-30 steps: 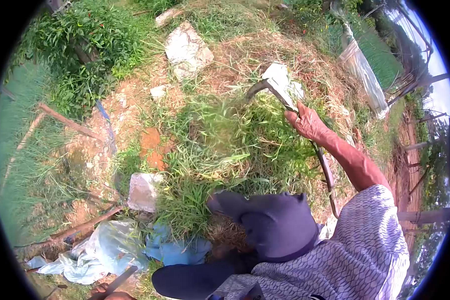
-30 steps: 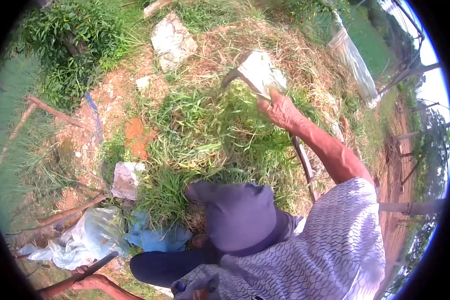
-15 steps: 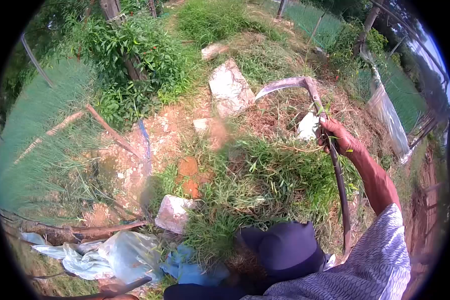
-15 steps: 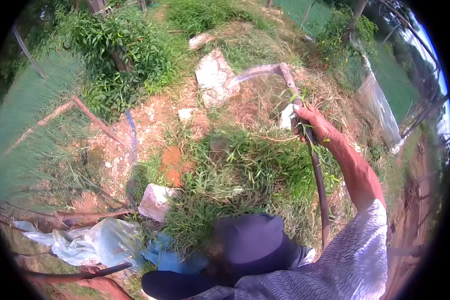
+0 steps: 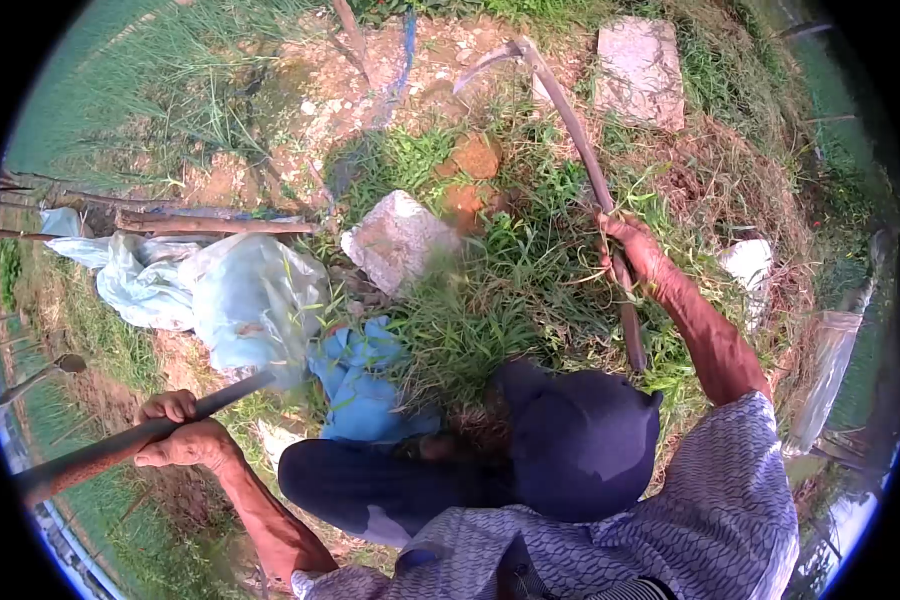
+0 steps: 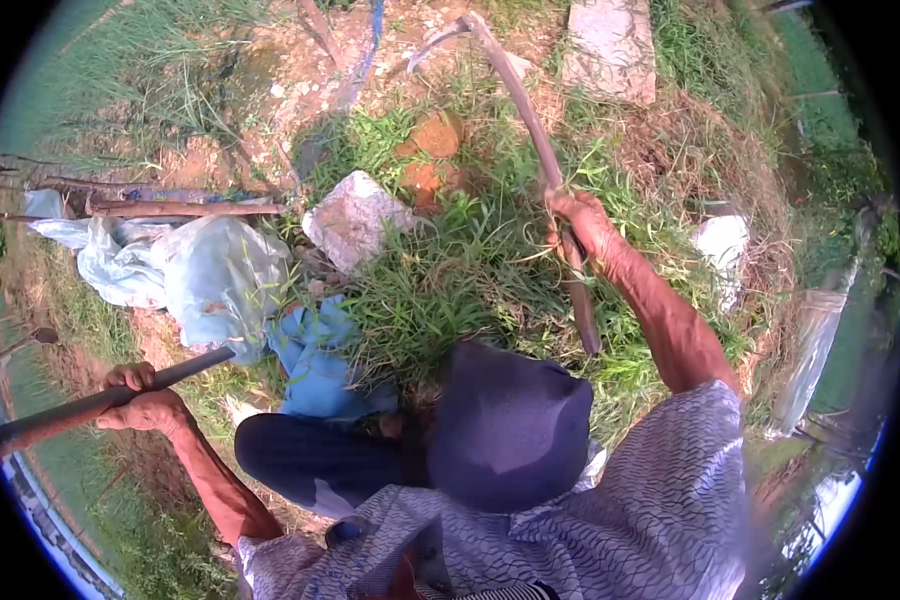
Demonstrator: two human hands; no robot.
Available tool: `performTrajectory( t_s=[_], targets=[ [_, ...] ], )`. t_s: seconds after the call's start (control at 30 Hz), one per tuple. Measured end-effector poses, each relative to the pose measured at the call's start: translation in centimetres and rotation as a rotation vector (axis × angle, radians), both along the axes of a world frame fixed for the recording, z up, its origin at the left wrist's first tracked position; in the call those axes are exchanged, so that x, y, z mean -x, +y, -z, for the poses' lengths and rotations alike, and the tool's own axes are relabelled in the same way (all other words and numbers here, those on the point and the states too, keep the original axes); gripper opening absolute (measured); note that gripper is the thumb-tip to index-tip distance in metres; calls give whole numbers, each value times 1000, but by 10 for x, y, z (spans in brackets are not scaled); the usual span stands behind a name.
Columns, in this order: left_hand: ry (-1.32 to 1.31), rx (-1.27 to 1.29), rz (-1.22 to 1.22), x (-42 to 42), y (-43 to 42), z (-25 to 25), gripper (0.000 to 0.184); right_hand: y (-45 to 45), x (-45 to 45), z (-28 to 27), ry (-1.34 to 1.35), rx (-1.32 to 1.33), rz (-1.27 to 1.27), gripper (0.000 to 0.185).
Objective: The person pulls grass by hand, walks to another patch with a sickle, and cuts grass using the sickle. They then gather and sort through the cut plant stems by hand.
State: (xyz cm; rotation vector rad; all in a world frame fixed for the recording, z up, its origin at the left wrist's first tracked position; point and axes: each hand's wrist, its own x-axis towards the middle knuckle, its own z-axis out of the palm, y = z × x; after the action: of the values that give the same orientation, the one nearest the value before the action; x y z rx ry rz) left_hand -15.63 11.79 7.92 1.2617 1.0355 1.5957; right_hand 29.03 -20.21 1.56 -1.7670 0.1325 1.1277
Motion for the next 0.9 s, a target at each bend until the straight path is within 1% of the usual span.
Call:
performTrajectory(
  t_s=[0.07,0.13,0.17,0.27,0.3,0.33,0.4,0.43,0.5,0.53,0.57,0.6,0.63,0.67,0.73,0.8,0.83,0.87,0.9],
  targets=[
    [-9,-24,-61,-2,2,3,76,7,-3,43,-51,98,-95,34],
    [103,-140,-125,-3,5,6,74,14,-4,90,-116,124,-113,38],
    [99,-103,-135,-5,3,4,73,18,-5,108,-97,142,-112,36],
    [129,-148,-197,-15,1,0,72,47,-5,130,-31,142,-169,36],
    [138,-153,-175,-9,3,3,72,52,-11,154,-50,118,-215,34],
    [143,-152,-179,-9,4,3,72,58,-15,165,-76,146,-305,35],
    [141,-155,-184,-9,3,3,72,43,-7,204,-221,228,-495,42],
    [161,-152,-184,-12,1,2,72,37,-1,194,-219,226,-500,42],
    [141,-141,-201,-15,1,-2,73,21,14,159,-264,580,-532,53],
    [115,-125,-196,-16,-1,-2,74,19,16,131,-264,584,-540,53],
    [92,-116,-193,-10,1,1,75,23,17,101,-143,556,-528,55],
    [92,-112,-194,-11,0,2,75,22,18,86,-18,530,-511,58],
    [84,-105,-182,-11,-2,1,74,18,22,91,-65,453,-495,59],
    [74,-102,-165,-11,-1,-1,74,15,27,91,-57,454,-494,59],
    [109,-107,-162,-9,-2,-4,74,22,36,81,-57,417,-355,40],
    [106,-69,-116,-9,-2,-6,74,24,38,62,-83,453,-360,40],
    [131,-104,-110,-6,-1,-4,73,18,36,58,-78,467,-386,41],
    [134,-97,-107,-4,2,-4,73,10,31,57,-77,480,-414,41],
    [98,-79,-102,1,2,-3,73,-8,30,71,-50,427,-371,45]
  ],
)
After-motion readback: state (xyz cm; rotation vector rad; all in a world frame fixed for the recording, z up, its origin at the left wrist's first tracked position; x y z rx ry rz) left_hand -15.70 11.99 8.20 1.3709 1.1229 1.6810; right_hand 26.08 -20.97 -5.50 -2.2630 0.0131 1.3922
